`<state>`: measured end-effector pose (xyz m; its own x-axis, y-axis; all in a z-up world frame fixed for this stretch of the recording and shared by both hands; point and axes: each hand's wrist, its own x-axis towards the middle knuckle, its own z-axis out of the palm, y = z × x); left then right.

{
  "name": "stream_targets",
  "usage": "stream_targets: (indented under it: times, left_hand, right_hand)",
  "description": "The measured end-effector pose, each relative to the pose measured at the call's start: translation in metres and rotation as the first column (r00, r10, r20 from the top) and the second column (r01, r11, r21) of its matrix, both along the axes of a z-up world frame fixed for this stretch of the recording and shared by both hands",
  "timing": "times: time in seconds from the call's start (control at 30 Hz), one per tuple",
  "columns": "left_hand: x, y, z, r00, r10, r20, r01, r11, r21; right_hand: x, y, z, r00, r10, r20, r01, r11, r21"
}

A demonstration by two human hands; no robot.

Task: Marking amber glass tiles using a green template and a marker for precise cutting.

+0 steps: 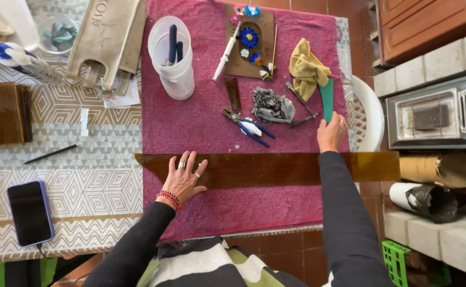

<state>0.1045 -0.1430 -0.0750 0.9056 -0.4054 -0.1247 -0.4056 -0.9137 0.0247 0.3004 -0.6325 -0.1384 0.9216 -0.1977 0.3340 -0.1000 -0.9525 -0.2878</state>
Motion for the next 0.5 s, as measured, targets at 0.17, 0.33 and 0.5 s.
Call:
stream_targets:
  times: [0.17, 0.33, 0.5]
  left_hand:
    - [-0.004, 0.003, -0.017, 0.999, 0.034, -0.007, -0.034, 0.999, -0.032]
    - [-0.004, 0.002, -0.024, 1.0, 0.006, -0.026, -0.006, 1.0, 0.011]
    - [-0.005, 0.006, -0.017, 0.996, -0.042, 0.074, 0.043, 0.999, -0.024]
  right_hand:
    - [0.017, -0.014, -0.017, 0.996, 0.068, -0.058, -0.072, 0.995, -0.073]
    - [0.015, -0.02, -0.024, 0.997, -0.007, -0.072, 0.002, 0.998, -0.067]
    - [0.035, -0.063, -0.067, 0.993, -0.067, -0.093, 0.057, 0.993, -0.108]
